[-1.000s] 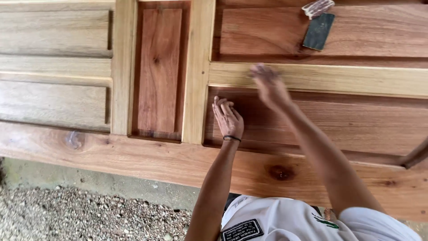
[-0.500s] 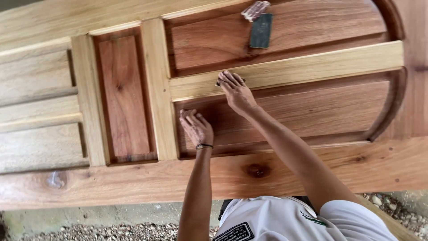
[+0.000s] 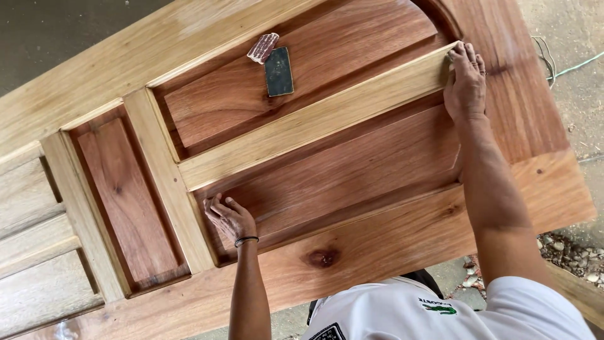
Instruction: The person sands the surface of a wooden cabinet door using a sanding block. They work methodically across the flat panels and the curved edges of the door, smoothing the wood grain.
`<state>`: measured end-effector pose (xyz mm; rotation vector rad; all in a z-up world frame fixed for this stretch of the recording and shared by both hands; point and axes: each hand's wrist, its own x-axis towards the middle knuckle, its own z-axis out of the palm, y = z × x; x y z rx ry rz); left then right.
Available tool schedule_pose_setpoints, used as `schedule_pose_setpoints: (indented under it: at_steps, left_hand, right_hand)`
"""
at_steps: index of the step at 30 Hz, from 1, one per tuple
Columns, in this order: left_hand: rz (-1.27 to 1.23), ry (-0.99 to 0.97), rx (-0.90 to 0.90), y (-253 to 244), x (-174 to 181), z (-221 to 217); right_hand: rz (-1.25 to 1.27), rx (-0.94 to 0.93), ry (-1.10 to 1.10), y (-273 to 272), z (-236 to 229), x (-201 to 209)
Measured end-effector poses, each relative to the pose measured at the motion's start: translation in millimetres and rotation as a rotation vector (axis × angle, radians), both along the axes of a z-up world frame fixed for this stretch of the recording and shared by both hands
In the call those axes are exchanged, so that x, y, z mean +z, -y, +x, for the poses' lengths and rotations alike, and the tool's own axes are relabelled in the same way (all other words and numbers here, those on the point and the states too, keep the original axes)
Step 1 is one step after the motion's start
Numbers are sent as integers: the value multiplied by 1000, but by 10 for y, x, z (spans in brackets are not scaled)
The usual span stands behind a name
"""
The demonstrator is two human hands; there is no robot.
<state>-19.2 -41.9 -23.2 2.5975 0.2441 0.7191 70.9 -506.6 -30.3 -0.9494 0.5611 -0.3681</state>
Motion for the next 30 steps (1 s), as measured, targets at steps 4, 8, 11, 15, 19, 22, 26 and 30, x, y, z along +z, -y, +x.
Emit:
schedule_pose_setpoints:
  at_steps: [4,8,11,15,19,22,26,30]
  left_hand:
    - [18,-7,9,18,-8,-13]
    - [36,-11,29,22,32,-9]
    - [15,-9,70,-18,-73,9]
    - [76,-37,167,-29,-50,5]
    - [66,-182,171,-101,-78,-29]
    - [33,-203,165,-100,-53,-37]
    - [25,-242,174,-133,-41,-31]
    - [-34,-214,168,-194,-88,-60]
  right_hand:
    - [-1688,246,-146,-112,-109,-189]
    - [-1586,404,-49,5,-20,-219]
    - [-1867,170,118,254,6,-194]
    - [-1836,305,82,-385,2,-185]
    - [-1918,299,308,-1205,80,-530]
    - [-1878,403,430,-1965,90,-477]
    - [-1843,520,559,-3018,123,-325]
    - [-1768,570,674,-4036,234,-365]
